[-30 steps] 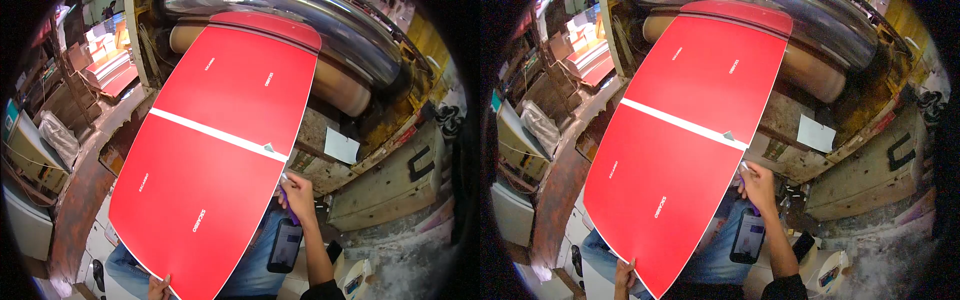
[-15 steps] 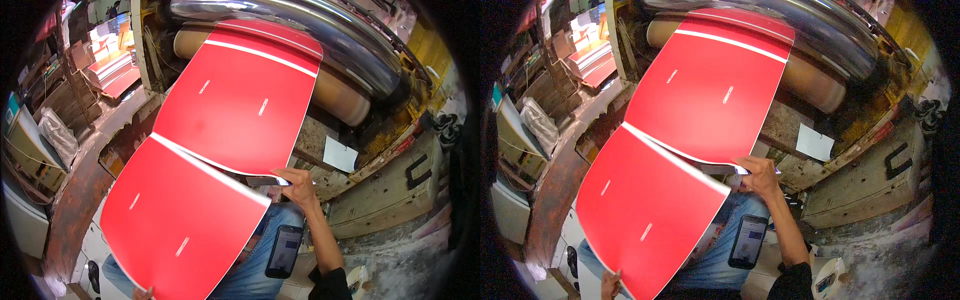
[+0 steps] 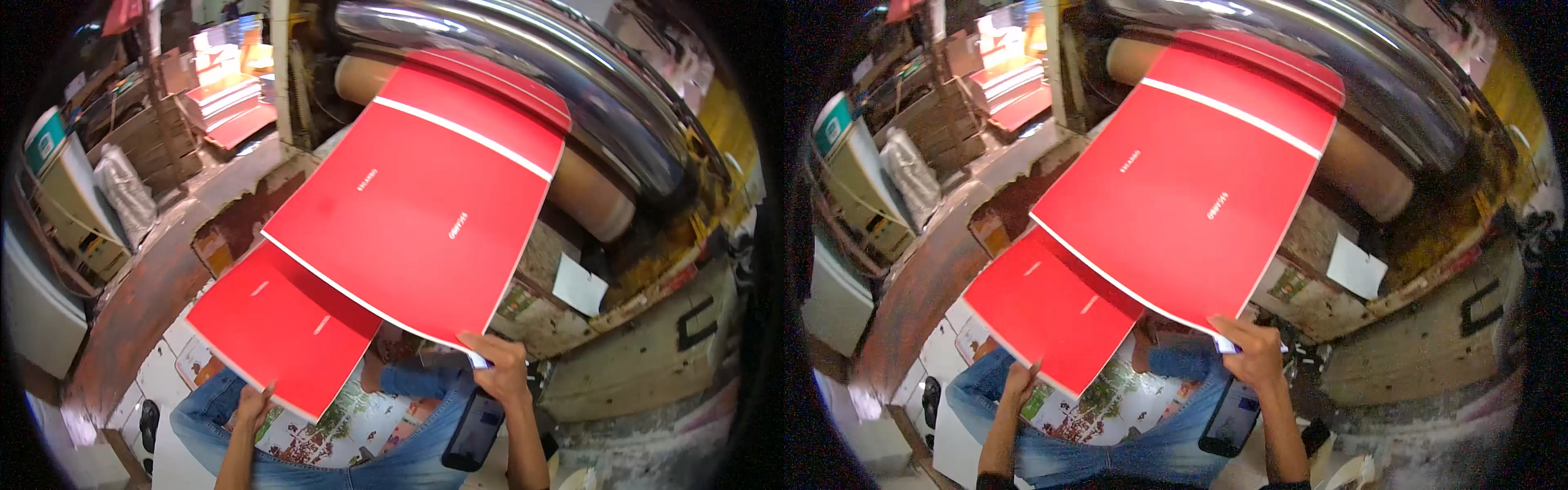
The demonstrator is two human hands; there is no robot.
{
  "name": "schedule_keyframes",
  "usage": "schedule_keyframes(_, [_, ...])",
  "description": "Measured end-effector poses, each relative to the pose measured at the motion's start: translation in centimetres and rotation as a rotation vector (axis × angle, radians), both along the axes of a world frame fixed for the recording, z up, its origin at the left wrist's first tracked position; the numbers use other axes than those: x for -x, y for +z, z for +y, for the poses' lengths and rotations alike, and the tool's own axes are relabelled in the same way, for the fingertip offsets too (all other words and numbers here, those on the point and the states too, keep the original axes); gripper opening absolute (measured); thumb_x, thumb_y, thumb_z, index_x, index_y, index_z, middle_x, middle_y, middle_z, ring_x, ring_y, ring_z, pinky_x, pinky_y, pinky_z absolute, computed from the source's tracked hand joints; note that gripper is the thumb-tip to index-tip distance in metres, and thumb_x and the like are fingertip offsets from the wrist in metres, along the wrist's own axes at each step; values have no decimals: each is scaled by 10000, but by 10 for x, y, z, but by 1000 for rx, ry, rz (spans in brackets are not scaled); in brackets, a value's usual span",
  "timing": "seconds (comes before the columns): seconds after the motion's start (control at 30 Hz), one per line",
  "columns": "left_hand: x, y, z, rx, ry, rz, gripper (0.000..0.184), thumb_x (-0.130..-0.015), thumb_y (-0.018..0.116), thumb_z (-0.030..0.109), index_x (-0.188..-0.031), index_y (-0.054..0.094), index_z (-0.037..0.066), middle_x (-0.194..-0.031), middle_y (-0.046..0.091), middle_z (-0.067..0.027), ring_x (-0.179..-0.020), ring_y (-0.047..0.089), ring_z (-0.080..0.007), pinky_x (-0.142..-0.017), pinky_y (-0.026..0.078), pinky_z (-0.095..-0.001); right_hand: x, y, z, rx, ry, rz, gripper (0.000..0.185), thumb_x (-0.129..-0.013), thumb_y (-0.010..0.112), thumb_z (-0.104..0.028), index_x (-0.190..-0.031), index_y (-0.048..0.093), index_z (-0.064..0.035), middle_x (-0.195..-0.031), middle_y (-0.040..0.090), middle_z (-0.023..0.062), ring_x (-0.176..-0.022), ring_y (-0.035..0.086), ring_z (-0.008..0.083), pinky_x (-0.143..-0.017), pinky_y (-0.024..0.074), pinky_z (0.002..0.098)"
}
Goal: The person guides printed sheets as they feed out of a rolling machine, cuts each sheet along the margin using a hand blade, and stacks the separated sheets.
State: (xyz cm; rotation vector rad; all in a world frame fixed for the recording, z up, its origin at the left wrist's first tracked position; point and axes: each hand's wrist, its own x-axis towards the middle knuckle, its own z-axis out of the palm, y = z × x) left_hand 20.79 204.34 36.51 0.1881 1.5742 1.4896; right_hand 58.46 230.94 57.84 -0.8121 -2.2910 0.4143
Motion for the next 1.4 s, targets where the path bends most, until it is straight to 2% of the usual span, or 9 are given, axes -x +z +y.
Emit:
schedule_keyframes(0.33, [57,-168,150,-73,104,-311,546,-852,726,208,-1296,484,0,-1206,606,-167,-1040,622,-340,-906,549,-429,-5,-12,-59,51,78,-89,503,-643,650,-51,-1141,687,-106,-1064,699,145,-846,716,262,-692,588,340])
schedule_keyframes(0.4, [38,-114,137,219,-298,985,754,-726,823,290,-1310,458,-17,-1199,607,-202,-1086,588,-408,-967,494,-453,-4,-13,-69,97,84,-111,538,-635,656,-51,-1168,677,-115,-1083,694,149,-824,719,250,-666,582,336])
schedule_keyframes(0.47, [1,-58,133,197,-553,1009,1024,-600,866,472,-1337,408,-72,-1188,594,-233,-1112,580,-360,-968,471,-396,-2,-13,-75,91,102,-107,553,-626,665,-56,-1176,676,-123,-1129,685,125,-768,719,233,-631,571,319])
schedule_keyframes(0.6, [-99,94,128,-857,-386,-676,786,-814,764,312,-1400,360,-21,-1381,470,-192,-1310,442,-316,-1093,359,-509,1,2,-97,161,87,-280,538,-623,688,-78,-1160,682,-118,-1195,666,70,-700,705,200,-610,561,299])
schedule_keyframes(0.63, [-105,93,128,-738,-345,-1045,677,-849,729,169,-1391,363,-6,-1369,473,-185,-1294,457,-330,-1080,382,-513,2,2,-99,199,126,-274,536,-630,693,-73,-1164,678,-117,-1203,661,71,-679,699,196,-601,560,300])
schedule_keyframes(0.73, [-135,107,132,-400,-236,-366,507,-900,673,143,-1313,427,-20,-1269,542,-178,-1166,570,-274,-939,536,-405,-9,-6,-90,252,196,-159,467,-732,724,-94,-1193,652,-99,-1100,702,82,-597,674,165,-555,551,280])
schedule_keyframes(0.8, [-126,106,119,-293,-245,-361,482,-898,676,132,-1292,443,-20,-1229,569,-166,-1106,602,-253,-880,562,-373,-19,22,-63,1160,241,-305,411,-827,722,-147,-1223,628,-91,-924,716,76,-564,646,120,-522,537,247])
schedule_keyframes(1.07, [-119,105,77,-219,-151,-316,500,-874,685,77,-1304,441,3,-1208,590,-148,-1082,613,-252,-883,556,-376,-26,16,118,652,-300,662,342,-976,538,-226,-1189,594,35,-831,676,110,-552,605,106,-456,469,232])
schedule_keyframes(1.4, [-109,91,29,-230,-96,-337,485,-880,674,64,-1304,455,-27,-1219,591,-177,-1090,618,-264,-879,558,-359,-33,-22,129,759,-296,566,340,-967,564,-233,-1171,603,36,-823,677,95,-520,584,95,-436,443,225])
